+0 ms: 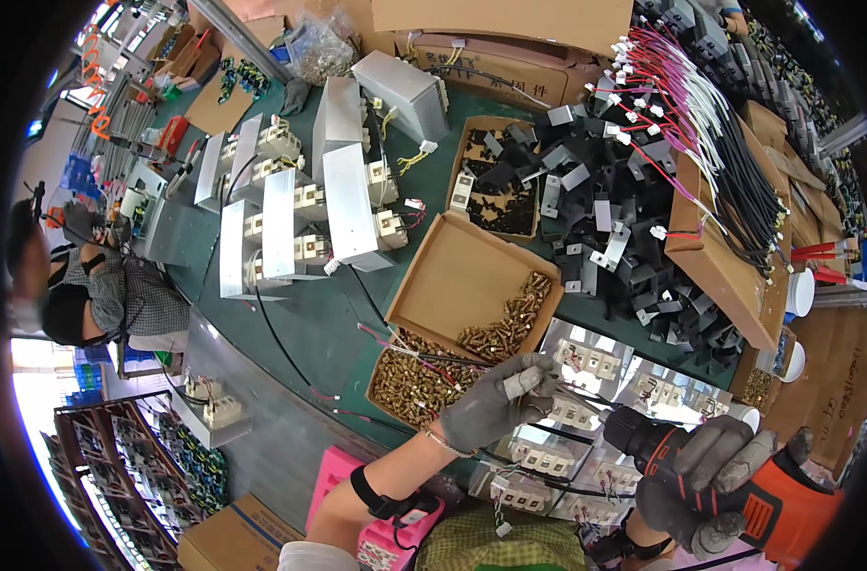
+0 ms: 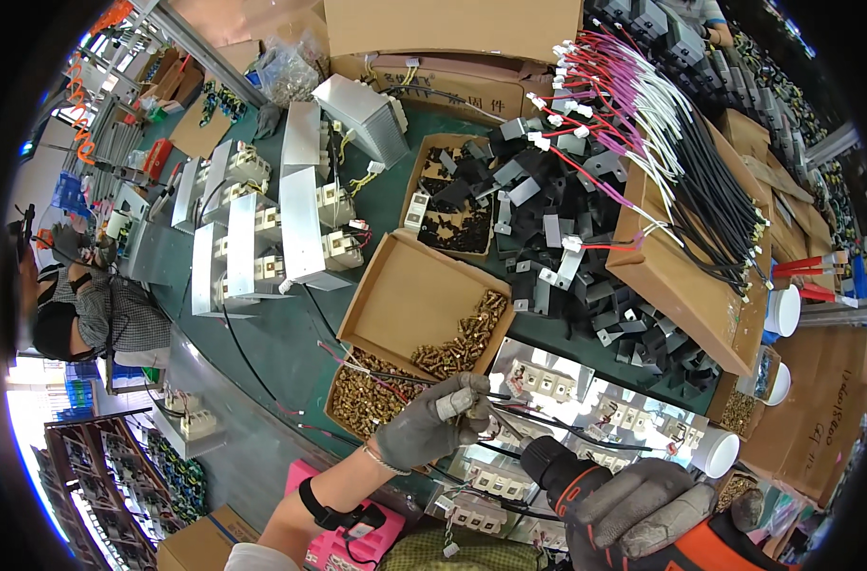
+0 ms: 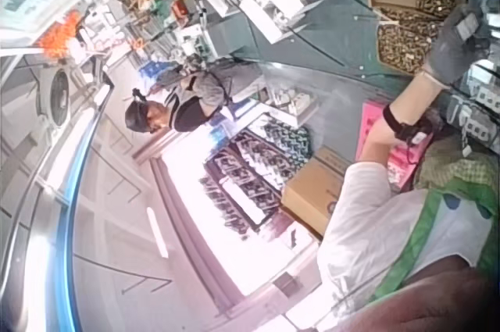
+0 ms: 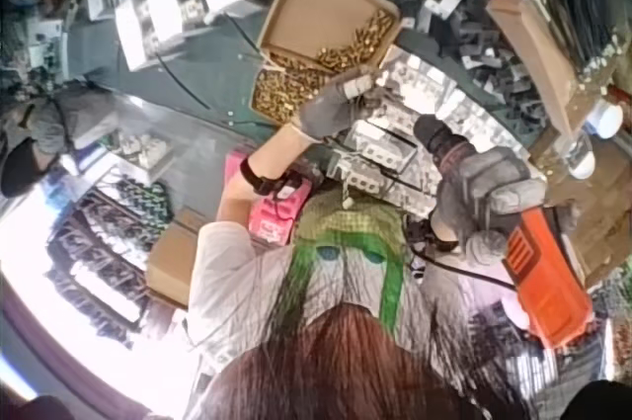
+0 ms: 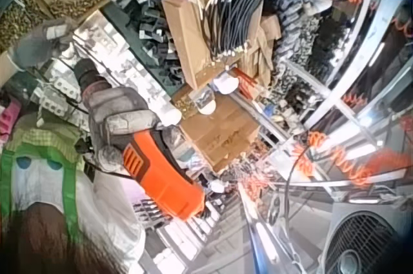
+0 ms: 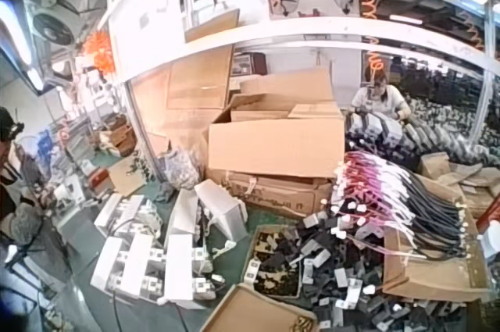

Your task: Using an electric screwdriver to install screws into electrical circuit breaker components on an assembly line.

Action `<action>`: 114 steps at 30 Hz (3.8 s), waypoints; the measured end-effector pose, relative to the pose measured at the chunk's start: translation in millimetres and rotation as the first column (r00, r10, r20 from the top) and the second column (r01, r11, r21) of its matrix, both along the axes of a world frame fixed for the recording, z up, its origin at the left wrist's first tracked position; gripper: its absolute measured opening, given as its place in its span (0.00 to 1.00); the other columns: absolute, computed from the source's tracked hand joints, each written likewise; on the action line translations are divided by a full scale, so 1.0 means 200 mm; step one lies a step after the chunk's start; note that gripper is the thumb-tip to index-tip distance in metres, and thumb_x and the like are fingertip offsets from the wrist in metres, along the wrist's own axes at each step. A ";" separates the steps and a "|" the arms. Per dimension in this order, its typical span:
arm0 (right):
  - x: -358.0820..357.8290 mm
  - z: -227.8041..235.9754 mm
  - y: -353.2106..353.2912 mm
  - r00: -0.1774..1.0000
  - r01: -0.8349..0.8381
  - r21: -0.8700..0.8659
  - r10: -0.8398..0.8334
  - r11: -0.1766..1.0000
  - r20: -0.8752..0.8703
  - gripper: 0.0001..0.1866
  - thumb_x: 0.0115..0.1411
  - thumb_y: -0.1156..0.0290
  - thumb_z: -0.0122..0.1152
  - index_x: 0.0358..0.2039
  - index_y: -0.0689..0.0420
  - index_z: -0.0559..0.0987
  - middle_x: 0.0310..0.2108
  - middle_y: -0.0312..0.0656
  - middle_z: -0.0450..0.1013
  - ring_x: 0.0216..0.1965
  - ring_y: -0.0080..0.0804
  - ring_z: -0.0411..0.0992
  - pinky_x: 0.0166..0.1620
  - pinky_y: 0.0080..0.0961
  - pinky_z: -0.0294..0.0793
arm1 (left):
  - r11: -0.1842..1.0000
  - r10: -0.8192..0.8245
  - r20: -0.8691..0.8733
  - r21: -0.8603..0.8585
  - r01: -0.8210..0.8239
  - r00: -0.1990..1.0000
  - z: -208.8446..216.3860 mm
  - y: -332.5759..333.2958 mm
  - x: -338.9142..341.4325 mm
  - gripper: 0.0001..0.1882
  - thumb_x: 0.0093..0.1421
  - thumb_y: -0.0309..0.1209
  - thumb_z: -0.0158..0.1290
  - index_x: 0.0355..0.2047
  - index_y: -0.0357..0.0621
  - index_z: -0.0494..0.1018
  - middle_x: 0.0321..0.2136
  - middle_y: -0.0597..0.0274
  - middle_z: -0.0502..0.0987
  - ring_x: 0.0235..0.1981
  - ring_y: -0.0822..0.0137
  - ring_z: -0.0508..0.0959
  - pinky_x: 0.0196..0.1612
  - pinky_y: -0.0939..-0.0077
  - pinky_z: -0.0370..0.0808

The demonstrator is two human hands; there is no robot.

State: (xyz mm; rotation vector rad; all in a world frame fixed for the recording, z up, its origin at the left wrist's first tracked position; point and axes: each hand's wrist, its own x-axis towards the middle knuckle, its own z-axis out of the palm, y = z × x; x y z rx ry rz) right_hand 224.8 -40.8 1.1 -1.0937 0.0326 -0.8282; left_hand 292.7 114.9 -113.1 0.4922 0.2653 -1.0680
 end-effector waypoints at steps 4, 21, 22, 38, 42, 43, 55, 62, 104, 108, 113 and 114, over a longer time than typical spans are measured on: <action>0.01 -0.01 0.01 1.000 0.013 -0.007 -0.013 1.000 0.005 0.20 0.41 0.60 0.63 0.26 0.56 0.63 0.15 0.36 0.62 0.18 0.24 0.63 0.24 0.17 0.69 | 0.993 -0.019 -0.022 -0.121 0.016 1.000 -0.10 0.04 -0.01 0.15 0.58 0.41 0.47 0.39 0.44 0.65 0.26 0.69 0.65 0.22 0.79 0.62 0.22 0.88 0.58; -0.01 -0.05 -0.18 0.863 -0.489 -0.154 0.502 0.858 0.060 0.17 0.41 0.68 0.68 0.23 0.59 0.67 0.14 0.43 0.68 0.14 0.29 0.68 0.19 0.24 0.75 | 0.976 -0.141 0.096 0.181 0.122 0.985 0.00 0.02 0.01 0.21 0.59 0.47 0.44 0.28 0.39 0.69 0.14 0.70 0.63 0.12 0.79 0.58 0.15 0.86 0.54; -0.01 -0.04 -0.16 0.865 -0.486 -0.154 0.499 0.860 0.057 0.17 0.41 0.68 0.68 0.23 0.59 0.67 0.14 0.43 0.68 0.14 0.29 0.68 0.19 0.24 0.75 | 0.976 -0.145 0.095 0.179 0.127 0.985 0.01 0.02 0.02 0.21 0.59 0.47 0.44 0.28 0.39 0.69 0.14 0.70 0.63 0.12 0.79 0.58 0.15 0.86 0.54; 0.09 -0.16 -0.16 0.998 -0.008 -0.426 0.035 0.905 0.057 0.43 0.49 0.63 0.60 0.58 0.65 0.46 0.27 0.40 0.63 0.22 0.26 0.63 0.20 0.21 0.63 | 0.863 -0.387 0.556 0.499 0.076 0.736 -0.35 -0.02 0.18 0.20 0.57 0.40 0.48 0.47 0.43 0.67 0.21 0.66 0.70 0.22 0.73 0.69 0.27 0.78 0.67; 0.11 -0.24 -0.08 0.974 0.147 -0.277 -0.188 0.950 -0.128 0.46 0.41 0.53 0.69 0.54 0.57 0.54 0.21 0.36 0.64 0.16 0.29 0.65 0.20 0.26 0.68 | 0.598 -0.759 0.596 0.797 -0.083 0.262 -0.29 -0.12 0.17 0.26 0.50 0.36 0.54 0.51 0.52 0.64 0.19 0.59 0.71 0.21 0.64 0.73 0.28 0.73 0.69; 0.11 -0.26 -0.08 0.965 0.151 -0.251 -0.197 0.956 -0.171 0.48 0.40 0.51 0.69 0.54 0.57 0.53 0.21 0.36 0.64 0.17 0.29 0.65 0.20 0.26 0.68 | 0.575 -0.792 0.590 0.807 -0.137 0.156 -0.29 -0.14 0.17 0.27 0.50 0.37 0.54 0.51 0.53 0.64 0.19 0.58 0.72 0.22 0.61 0.74 0.28 0.71 0.69; 0.15 -0.45 -0.08 0.990 -0.120 -0.277 0.094 0.953 -0.104 0.42 0.41 0.59 0.69 0.53 0.58 0.57 0.24 0.43 0.67 0.18 0.34 0.68 0.20 0.32 0.70 | 0.517 -0.848 0.531 0.830 -0.211 0.010 -0.37 -0.18 0.15 0.25 0.50 0.37 0.51 0.50 0.53 0.65 0.23 0.60 0.75 0.24 0.57 0.75 0.27 0.65 0.70; 0.19 -0.41 -0.14 0.865 -0.501 -0.167 0.487 0.849 -0.117 0.16 0.59 0.67 0.43 0.43 0.65 0.67 0.30 0.54 0.70 0.23 0.44 0.68 0.31 0.43 0.69 | 0.570 -0.804 0.595 0.770 -0.289 0.000 -0.40 -0.17 0.14 0.23 0.49 0.36 0.51 0.48 0.55 0.66 0.22 0.60 0.75 0.24 0.56 0.75 0.26 0.64 0.70; -0.05 -0.43 -0.31 0.995 -0.005 -0.343 -0.028 0.939 -0.092 0.34 0.47 0.74 0.64 0.51 0.57 0.56 0.26 0.46 0.71 0.26 0.35 0.71 0.31 0.33 0.74 | 0.962 0.049 0.230 0.250 -0.108 0.972 -0.06 0.18 0.08 0.11 0.55 0.32 0.52 0.38 0.47 0.67 0.31 0.68 0.70 0.29 0.75 0.65 0.29 0.85 0.63; -0.04 -0.41 -0.27 0.959 0.114 -0.346 -0.194 0.931 -0.205 0.36 0.46 0.62 0.67 0.51 0.55 0.57 0.23 0.36 0.66 0.20 0.28 0.65 0.26 0.28 0.70 | 0.965 0.026 0.220 0.248 -0.081 0.975 -0.07 0.21 0.07 0.12 0.55 0.32 0.52 0.39 0.46 0.67 0.31 0.67 0.70 0.29 0.74 0.65 0.29 0.85 0.63; -0.06 -0.39 -0.31 0.982 -0.078 -0.286 0.024 0.955 -0.189 0.35 0.46 0.63 0.67 0.50 0.56 0.58 0.23 0.38 0.67 0.21 0.30 0.66 0.26 0.30 0.71 | 0.944 0.103 0.212 0.286 -0.163 0.972 -0.04 0.20 0.05 0.09 0.55 0.33 0.52 0.35 0.44 0.67 0.29 0.68 0.69 0.28 0.75 0.65 0.28 0.83 0.62; -0.05 -0.38 -0.32 0.984 -0.088 -0.360 0.024 0.929 -0.178 0.35 0.45 0.63 0.68 0.50 0.56 0.58 0.24 0.38 0.67 0.21 0.30 0.66 0.26 0.31 0.71 | 0.944 0.103 0.212 0.287 -0.163 0.972 -0.05 0.21 0.04 0.09 0.55 0.33 0.52 0.35 0.44 0.67 0.29 0.68 0.69 0.28 0.75 0.65 0.28 0.83 0.62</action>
